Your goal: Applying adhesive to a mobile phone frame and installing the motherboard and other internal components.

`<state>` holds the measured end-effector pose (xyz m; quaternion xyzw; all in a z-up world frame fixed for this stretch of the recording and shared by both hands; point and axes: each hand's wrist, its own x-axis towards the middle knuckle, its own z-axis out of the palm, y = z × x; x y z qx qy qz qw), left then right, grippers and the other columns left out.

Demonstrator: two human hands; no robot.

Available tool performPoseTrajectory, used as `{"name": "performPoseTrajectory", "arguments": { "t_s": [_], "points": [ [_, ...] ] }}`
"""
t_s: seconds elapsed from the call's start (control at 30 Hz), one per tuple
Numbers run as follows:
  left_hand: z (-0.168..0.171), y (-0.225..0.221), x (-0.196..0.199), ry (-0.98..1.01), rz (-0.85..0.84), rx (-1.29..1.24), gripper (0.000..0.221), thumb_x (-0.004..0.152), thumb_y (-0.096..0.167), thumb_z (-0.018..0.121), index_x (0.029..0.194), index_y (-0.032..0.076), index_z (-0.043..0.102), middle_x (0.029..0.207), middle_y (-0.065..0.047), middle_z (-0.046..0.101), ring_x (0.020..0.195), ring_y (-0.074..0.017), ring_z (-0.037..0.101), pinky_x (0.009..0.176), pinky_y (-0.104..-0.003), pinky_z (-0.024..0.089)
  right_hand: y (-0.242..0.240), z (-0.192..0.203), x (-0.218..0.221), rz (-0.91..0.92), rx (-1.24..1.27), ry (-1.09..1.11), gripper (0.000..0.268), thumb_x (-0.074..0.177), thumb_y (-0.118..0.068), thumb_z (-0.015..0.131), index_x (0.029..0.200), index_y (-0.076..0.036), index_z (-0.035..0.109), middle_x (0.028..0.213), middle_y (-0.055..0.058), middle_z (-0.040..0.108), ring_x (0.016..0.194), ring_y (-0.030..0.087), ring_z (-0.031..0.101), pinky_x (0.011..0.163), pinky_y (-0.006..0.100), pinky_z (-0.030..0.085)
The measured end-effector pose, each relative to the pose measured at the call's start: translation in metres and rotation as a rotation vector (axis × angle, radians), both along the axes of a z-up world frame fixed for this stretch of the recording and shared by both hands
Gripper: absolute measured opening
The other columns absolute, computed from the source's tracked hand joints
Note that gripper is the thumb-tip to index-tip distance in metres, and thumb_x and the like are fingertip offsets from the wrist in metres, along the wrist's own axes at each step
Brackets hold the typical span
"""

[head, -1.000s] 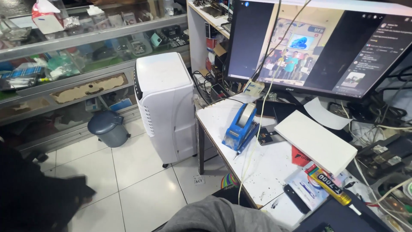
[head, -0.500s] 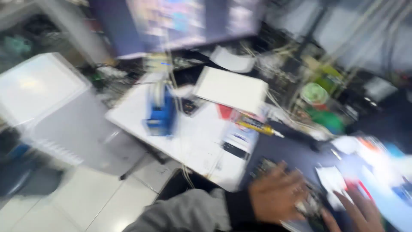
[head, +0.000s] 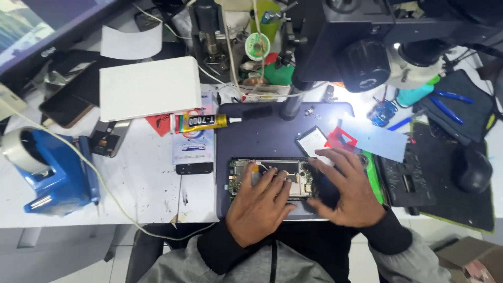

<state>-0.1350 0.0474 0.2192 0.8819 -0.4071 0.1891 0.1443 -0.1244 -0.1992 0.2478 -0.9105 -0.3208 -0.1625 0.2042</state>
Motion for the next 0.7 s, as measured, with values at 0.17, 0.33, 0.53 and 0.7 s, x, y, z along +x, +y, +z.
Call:
{"name": "performPoseTrajectory", "arguments": {
  "t_s": [0.17,0.33,0.53,0.7],
  "points": [
    [0.002,0.004,-0.005,0.019,0.026,-0.042,0.051,0.103,0.044,0.06,0.13,0.0,0.062,0.139,-0.026,0.058,0.134,-0.0398,0.052,0.114,-0.069,0.033,0.016,-0.006,0.003,0.026,-0.136,0.03,0.077,0.089,-0.065,0.055,0.147,-0.014,0.05,0.148,0.009,0.054,0.139,0.035,0.046,0.111,0.058,0.031],
    [0.0,0.01,-0.001,-0.058,0.017,-0.101,0.042,0.095,0.036,0.077,0.118,0.002,0.067,0.131,-0.024,0.064,0.133,-0.04,0.054,0.111,-0.071,0.036,0.02,-0.01,-0.001,-0.068,-0.193,-0.071,0.082,0.081,-0.067,0.063,0.144,-0.014,0.053,0.125,0.009,0.062,0.118,0.032,0.056,0.111,0.058,0.031],
    [0.008,0.03,0.017,-0.115,0.142,-0.005,0.024,0.093,0.021,0.065,0.114,0.009,0.069,0.133,-0.019,0.063,0.131,-0.0375,0.054,0.109,-0.07,0.038,0.063,-0.004,-0.018,-0.34,-0.249,-0.034,0.095,0.084,-0.079,0.048,0.142,-0.004,0.054,0.097,0.012,0.058,0.087,0.033,0.054,0.083,0.046,0.041],
    [-0.003,0.052,0.04,-0.134,0.229,-0.052,0.031,0.094,0.018,0.067,0.123,0.008,0.066,0.132,-0.02,0.061,0.131,-0.0396,0.054,0.108,-0.069,0.037,0.061,0.003,-0.024,-0.239,-0.077,0.186,0.095,0.077,-0.068,0.072,0.147,-0.009,0.048,0.126,0.014,0.058,0.11,0.033,0.055,0.094,0.048,0.041]
  ]
}}
